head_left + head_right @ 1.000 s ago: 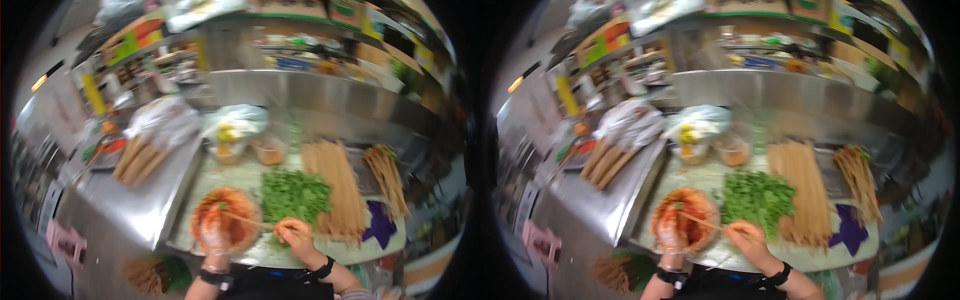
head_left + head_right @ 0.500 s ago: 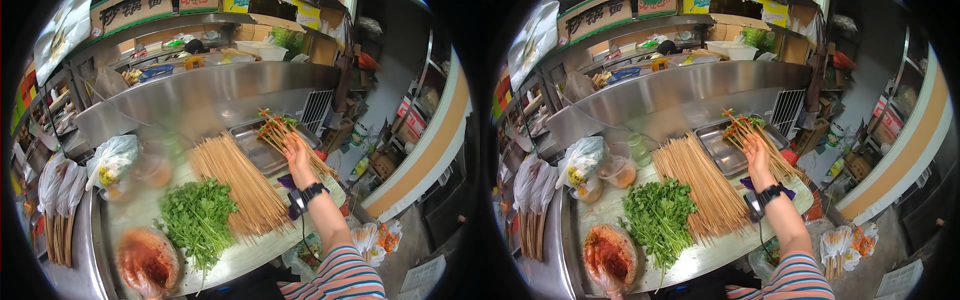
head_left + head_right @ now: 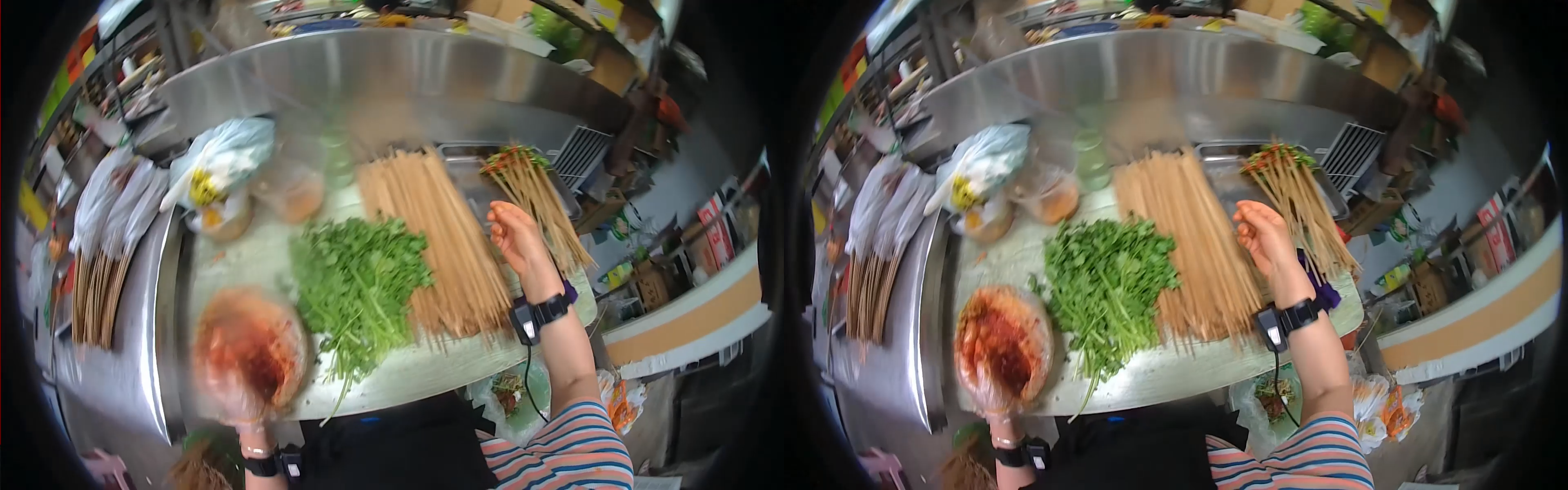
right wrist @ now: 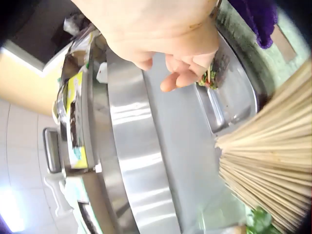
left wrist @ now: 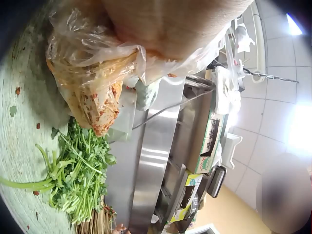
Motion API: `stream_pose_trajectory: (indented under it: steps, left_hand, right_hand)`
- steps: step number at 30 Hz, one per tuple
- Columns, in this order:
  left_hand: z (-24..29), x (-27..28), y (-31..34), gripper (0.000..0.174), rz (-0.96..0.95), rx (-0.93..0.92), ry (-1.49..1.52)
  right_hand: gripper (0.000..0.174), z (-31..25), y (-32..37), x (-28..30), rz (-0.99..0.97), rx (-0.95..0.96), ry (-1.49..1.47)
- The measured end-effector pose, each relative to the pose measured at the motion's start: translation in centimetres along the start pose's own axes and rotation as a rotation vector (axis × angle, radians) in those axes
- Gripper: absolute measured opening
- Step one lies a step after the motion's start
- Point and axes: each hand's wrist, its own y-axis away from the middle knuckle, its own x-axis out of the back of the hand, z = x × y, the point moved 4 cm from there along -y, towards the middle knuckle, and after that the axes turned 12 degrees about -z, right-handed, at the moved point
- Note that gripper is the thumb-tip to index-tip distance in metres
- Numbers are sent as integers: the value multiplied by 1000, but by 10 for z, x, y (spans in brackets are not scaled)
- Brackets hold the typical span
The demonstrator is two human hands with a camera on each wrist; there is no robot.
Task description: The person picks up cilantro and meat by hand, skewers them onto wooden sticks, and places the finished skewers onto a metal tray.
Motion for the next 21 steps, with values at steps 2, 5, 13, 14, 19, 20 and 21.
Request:
stream_pose_trajectory:
  steps: [2,5,13,14,19,20,21]
  left_hand:
    - [-2,11,-2,37,-20,-114,-289]
    - [-5,13,0,37,-66,-163,-270]
    - [-13,8,3,36,-49,-78,113]
    - [-12,10,3,35,-44,-75,42]
    - [3,7,1,29,-52,-95,-62]
    - [-7,7,3,32,-50,-22,117]
    - [-8,8,5,31,-45,-30,72]
  right_hand:
    - [17,7,15,-46,-130,-59,188]
    - [15,29,27,-105,-393,-90,405]
    - [17,94,5,-192,-483,113,1369]
    - [18,104,-3,-192,-455,76,1491]
    - [16,108,-22,-186,-450,-137,1160]
    - [15,105,-21,-179,-418,-363,927]
    - [13,102,-22,-173,-419,-413,808]
